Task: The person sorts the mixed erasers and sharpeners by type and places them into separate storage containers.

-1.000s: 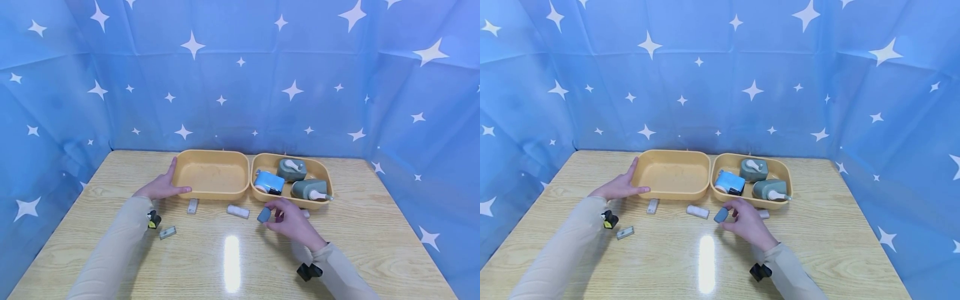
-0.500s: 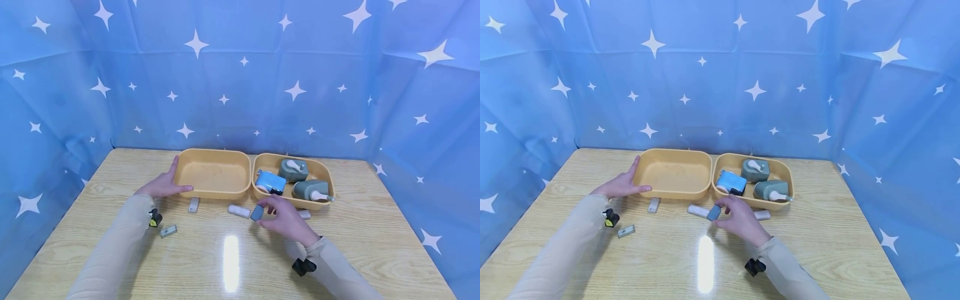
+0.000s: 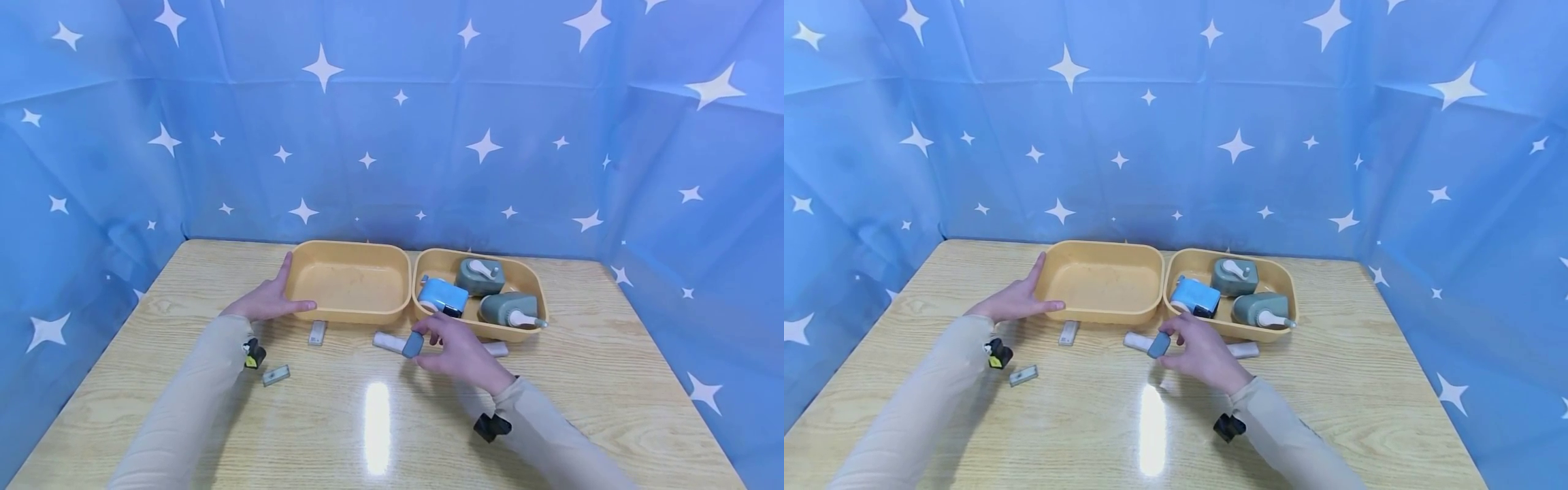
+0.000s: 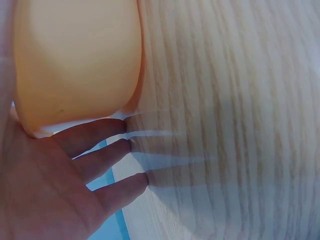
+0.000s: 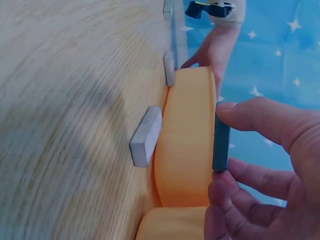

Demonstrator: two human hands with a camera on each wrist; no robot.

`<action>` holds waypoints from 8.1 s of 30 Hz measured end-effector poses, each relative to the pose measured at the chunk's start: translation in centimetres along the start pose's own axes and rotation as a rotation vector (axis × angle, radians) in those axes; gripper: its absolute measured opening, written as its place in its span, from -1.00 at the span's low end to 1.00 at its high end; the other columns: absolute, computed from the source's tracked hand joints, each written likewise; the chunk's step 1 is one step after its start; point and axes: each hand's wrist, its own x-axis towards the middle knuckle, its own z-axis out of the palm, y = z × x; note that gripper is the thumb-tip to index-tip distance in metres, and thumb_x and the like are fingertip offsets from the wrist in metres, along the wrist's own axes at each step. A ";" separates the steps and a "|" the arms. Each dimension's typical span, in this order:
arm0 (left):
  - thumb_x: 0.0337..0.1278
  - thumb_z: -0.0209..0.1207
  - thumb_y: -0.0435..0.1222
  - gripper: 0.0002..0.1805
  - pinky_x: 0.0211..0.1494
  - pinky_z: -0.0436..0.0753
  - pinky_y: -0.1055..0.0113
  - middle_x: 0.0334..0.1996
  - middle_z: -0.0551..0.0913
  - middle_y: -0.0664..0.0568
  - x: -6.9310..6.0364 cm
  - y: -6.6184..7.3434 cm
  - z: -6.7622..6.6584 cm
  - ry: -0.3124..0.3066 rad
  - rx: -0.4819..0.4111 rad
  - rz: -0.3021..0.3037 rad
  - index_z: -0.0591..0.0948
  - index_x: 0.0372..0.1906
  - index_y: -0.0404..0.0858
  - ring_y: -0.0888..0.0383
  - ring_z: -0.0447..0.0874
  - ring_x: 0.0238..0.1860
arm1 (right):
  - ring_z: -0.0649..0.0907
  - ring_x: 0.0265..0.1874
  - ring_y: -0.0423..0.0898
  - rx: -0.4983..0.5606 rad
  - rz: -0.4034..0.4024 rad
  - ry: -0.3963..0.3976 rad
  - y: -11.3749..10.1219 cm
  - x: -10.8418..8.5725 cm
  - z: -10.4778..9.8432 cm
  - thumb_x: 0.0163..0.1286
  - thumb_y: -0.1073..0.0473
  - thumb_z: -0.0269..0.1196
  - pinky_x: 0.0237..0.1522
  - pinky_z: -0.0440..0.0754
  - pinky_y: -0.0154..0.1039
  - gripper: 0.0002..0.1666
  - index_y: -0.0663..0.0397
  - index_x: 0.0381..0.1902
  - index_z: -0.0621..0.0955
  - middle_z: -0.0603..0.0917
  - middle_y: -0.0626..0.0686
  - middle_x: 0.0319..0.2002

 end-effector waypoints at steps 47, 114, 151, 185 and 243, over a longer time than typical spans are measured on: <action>-0.03 0.28 0.25 0.40 0.26 0.28 -0.23 0.29 0.16 -0.62 0.0 0.2 0.1 0.014 -0.002 0.000 -0.56 0.47 -0.13 -0.43 0.30 0.24 | 0.60 -0.28 -0.04 -0.124 -0.126 -0.156 -3.1 6.3 -1.8 0.13 0.10 0.45 -0.28 0.56 -0.27 -0.51 0.13 0.01 0.64 0.58 -0.05 -0.16; -0.01 0.28 0.24 0.38 0.29 0.20 -0.25 0.35 0.11 -0.56 -0.2 0.3 0.2 0.007 -0.029 -0.012 -0.58 0.46 -0.03 -0.40 0.19 0.32 | 0.59 -0.09 -0.02 -0.143 -0.084 -0.413 -5.2 19.1 -0.7 0.27 0.23 0.34 -0.06 0.55 -0.22 -0.33 0.09 0.33 0.44 0.54 0.18 0.13; 0.02 0.27 0.21 0.37 0.27 0.24 -0.24 0.34 0.12 -0.56 -0.1 0.4 0.2 0.017 -0.009 0.000 -0.55 0.47 -0.14 -0.39 0.23 0.30 | 0.61 -0.05 0.02 -0.080 -0.267 -0.372 -6.9 13.8 -3.1 0.26 0.21 0.35 -0.06 0.53 -0.30 -0.57 0.11 0.10 0.59 0.63 0.00 -0.01; 0.01 0.27 0.24 0.38 0.29 0.23 -0.23 0.35 0.10 -0.56 -0.4 0.5 0.1 0.008 -0.016 -0.010 -0.57 0.46 -0.12 -0.40 0.19 0.32 | 0.57 -0.12 -0.13 0.050 -0.265 -0.377 -5.2 9.4 -2.8 0.29 0.24 0.31 -0.08 0.55 -0.27 -0.55 0.08 0.15 0.56 0.60 -0.07 -0.07; 0.00 0.29 0.22 0.38 0.27 0.25 -0.24 0.31 0.18 -0.58 -0.2 0.1 0.0 0.017 -0.020 0.017 -0.58 0.46 -0.06 -0.40 0.24 0.29 | 0.60 -0.15 -0.08 0.156 -0.125 -0.171 1.5 2.0 2.4 0.27 0.26 0.32 -0.12 0.61 -0.10 -0.64 0.15 0.04 0.61 0.64 -0.01 -0.09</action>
